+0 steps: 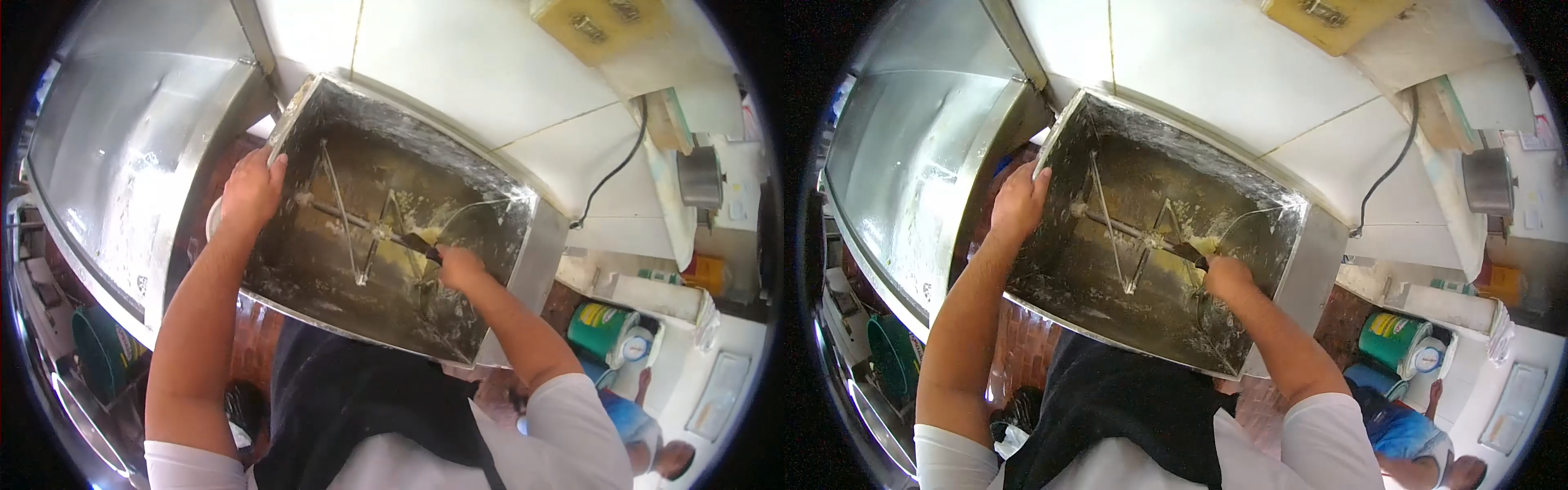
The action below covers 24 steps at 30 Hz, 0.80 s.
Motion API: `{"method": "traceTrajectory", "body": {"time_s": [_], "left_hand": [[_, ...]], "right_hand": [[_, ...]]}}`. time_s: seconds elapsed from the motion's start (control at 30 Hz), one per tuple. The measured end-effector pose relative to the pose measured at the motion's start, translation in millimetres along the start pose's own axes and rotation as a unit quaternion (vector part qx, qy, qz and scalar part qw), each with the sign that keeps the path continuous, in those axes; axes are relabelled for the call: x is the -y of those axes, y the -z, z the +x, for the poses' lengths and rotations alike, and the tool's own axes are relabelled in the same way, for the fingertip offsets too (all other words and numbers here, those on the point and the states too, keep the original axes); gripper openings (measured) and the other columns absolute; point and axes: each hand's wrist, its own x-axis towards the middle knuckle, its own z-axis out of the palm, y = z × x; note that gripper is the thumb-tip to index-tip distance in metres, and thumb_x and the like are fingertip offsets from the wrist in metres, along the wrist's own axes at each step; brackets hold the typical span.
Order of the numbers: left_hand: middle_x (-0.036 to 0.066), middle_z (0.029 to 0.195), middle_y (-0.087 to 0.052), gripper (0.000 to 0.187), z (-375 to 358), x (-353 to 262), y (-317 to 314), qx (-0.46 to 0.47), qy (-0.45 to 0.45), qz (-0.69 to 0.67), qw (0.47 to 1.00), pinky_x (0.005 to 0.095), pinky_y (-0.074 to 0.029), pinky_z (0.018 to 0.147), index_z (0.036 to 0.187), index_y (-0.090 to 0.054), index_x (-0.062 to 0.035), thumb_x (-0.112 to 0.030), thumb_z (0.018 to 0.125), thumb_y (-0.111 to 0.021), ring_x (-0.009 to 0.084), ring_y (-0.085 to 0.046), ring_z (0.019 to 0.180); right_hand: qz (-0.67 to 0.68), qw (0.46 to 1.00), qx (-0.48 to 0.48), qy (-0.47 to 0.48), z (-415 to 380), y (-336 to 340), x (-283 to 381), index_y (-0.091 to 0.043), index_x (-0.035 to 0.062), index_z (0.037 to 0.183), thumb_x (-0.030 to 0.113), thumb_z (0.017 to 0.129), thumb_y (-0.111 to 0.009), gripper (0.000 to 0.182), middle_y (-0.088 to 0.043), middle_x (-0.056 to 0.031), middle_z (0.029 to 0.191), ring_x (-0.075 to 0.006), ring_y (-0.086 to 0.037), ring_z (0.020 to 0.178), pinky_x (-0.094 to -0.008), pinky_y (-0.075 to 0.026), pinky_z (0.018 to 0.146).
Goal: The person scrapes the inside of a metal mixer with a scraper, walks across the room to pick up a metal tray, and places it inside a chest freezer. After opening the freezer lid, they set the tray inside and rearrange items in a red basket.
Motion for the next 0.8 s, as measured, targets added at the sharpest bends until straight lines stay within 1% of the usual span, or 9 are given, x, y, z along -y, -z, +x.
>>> {"method": "traceTrajectory", "body": {"time_s": [0.1, 0.17, 0.27, 0.3, 0.37, 0.47, 0.6, 0.67, 0.8], "left_hand": [[0.021, 0.124, -0.06, 0.045, 1, -6, 6, 0.007, -0.002, -0.002, 1.0, 0.0469, -0.043, 0.099, 0.124, -0.057, -0.0009, -0.036, 0.099, -0.047, 0.0385, -0.055, 0.117], [0.02, 0.125, -0.06, 0.045, 0, -15, 15, 0.046, 0.02, -0.007, 0.999, 0.0462, -0.043, 0.101, 0.126, -0.057, -0.0011, -0.036, 0.099, -0.047, 0.0381, -0.055, 0.118], [0.021, 0.124, -0.06, 0.045, 0, -12, 11, 0.025, 0.016, -0.006, 1.0, 0.0467, -0.043, 0.1, 0.125, -0.057, -0.0008, -0.036, 0.099, -0.046, 0.0386, -0.055, 0.117], [0.021, 0.124, -0.06, 0.045, 1, -9, 8, 0.023, 0.018, -0.007, 1.0, 0.0467, -0.043, 0.1, 0.125, -0.057, -0.0008, -0.036, 0.099, -0.046, 0.0386, -0.055, 0.117], [0.021, 0.122, -0.06, 0.044, 1, -3, 1, 0.0, 0.0, 0.003, 1.0, 0.047, -0.043, 0.1, 0.123, -0.057, -0.0009, -0.036, 0.099, -0.046, 0.0388, -0.055, 0.116], [0.021, 0.122, -0.06, 0.043, 0, -10, 10, 0.022, 0.006, -0.02, 1.0, 0.0472, -0.042, 0.1, 0.122, -0.058, -0.0012, -0.036, 0.099, -0.046, 0.039, -0.054, 0.117], [0.021, 0.121, -0.06, 0.043, 1, -6, 4, 0.013, 0.003, -0.019, 1.0, 0.0477, -0.043, 0.099, 0.122, -0.058, -0.0013, -0.035, 0.099, -0.047, 0.0395, -0.055, 0.116], [0.021, 0.12, -0.061, 0.042, 0, -9, 8, 0.01, 0.006, -0.025, 1.0, 0.0483, -0.043, 0.098, 0.122, -0.058, -0.0014, -0.035, 0.098, -0.048, 0.0398, -0.055, 0.115], [0.021, 0.12, -0.061, 0.042, 1, -4, 6, -0.001, -0.007, -0.035, 0.999, 0.0485, -0.043, 0.098, 0.122, -0.058, -0.0019, -0.035, 0.098, -0.048, 0.0393, -0.055, 0.115]], "right_hand": [[0.018, 0.997, 0.007, 0.071, 15, 3, -9, -0.058, 0.0165, 0.131, 0.018, 0.077, -0.068, 0.055, -0.068, -0.018, 0.103, -0.0372, -0.065, 0.098, -0.0472, -0.052, 0.081], [0.093, 0.989, -0.065, 0.094, 32, -11, -10, -0.064, 0.0127, 0.119, 0.019, 0.077, -0.068, 0.043, -0.068, -0.018, 0.101, -0.0366, -0.065, 0.098, -0.0467, -0.052, 0.08], [0.192, 0.972, -0.038, 0.134, 42, -10, -19, -0.067, 0.0114, 0.11, 0.02, 0.076, -0.068, 0.034, -0.068, -0.0187, 0.101, -0.0373, -0.065, 0.096, -0.0464, -0.052, 0.08], [0.19, 0.972, -0.038, 0.134, 39, -8, -15, -0.067, 0.0114, 0.11, 0.02, 0.076, -0.068, 0.034, -0.068, -0.0187, 0.101, -0.0373, -0.065, 0.096, -0.0464, -0.052, 0.08], [0.172, 0.985, 0.023, 0.022, 23, -10, 4, -0.063, 0.0056, 0.117, 0.025, 0.083, -0.067, 0.039, -0.068, -0.0176, 0.103, -0.0375, -0.066, 0.096, -0.0458, -0.052, 0.081], [0.146, 0.989, -0.005, -0.022, 17, -41, 23, -0.063, 0.0049, 0.116, 0.029, 0.083, -0.069, 0.042, -0.068, -0.0193, 0.104, -0.0388, -0.065, 0.097, -0.046, -0.052, 0.082], [0.167, 0.986, 0.0, -0.005, -9, -29, 32, -0.062, 0.0043, 0.118, 0.034, 0.084, -0.068, 0.046, -0.067, -0.0218, 0.105, -0.0389, -0.065, 0.098, -0.0465, -0.051, 0.083], [0.153, 0.986, -0.032, 0.048, -1, -33, 9, -0.059, 0.0028, 0.119, 0.035, 0.089, -0.063, 0.044, -0.067, -0.0227, 0.1, -0.037, -0.066, 0.095, -0.0471, -0.051, 0.081], [0.195, 0.976, -0.015, 0.096, 11, -13, -5, -0.056, 0.002, 0.122, 0.036, 0.094, -0.056, 0.044, -0.067, -0.0207, 0.097, -0.0356, -0.066, 0.091, -0.047, -0.05, 0.079]]}}
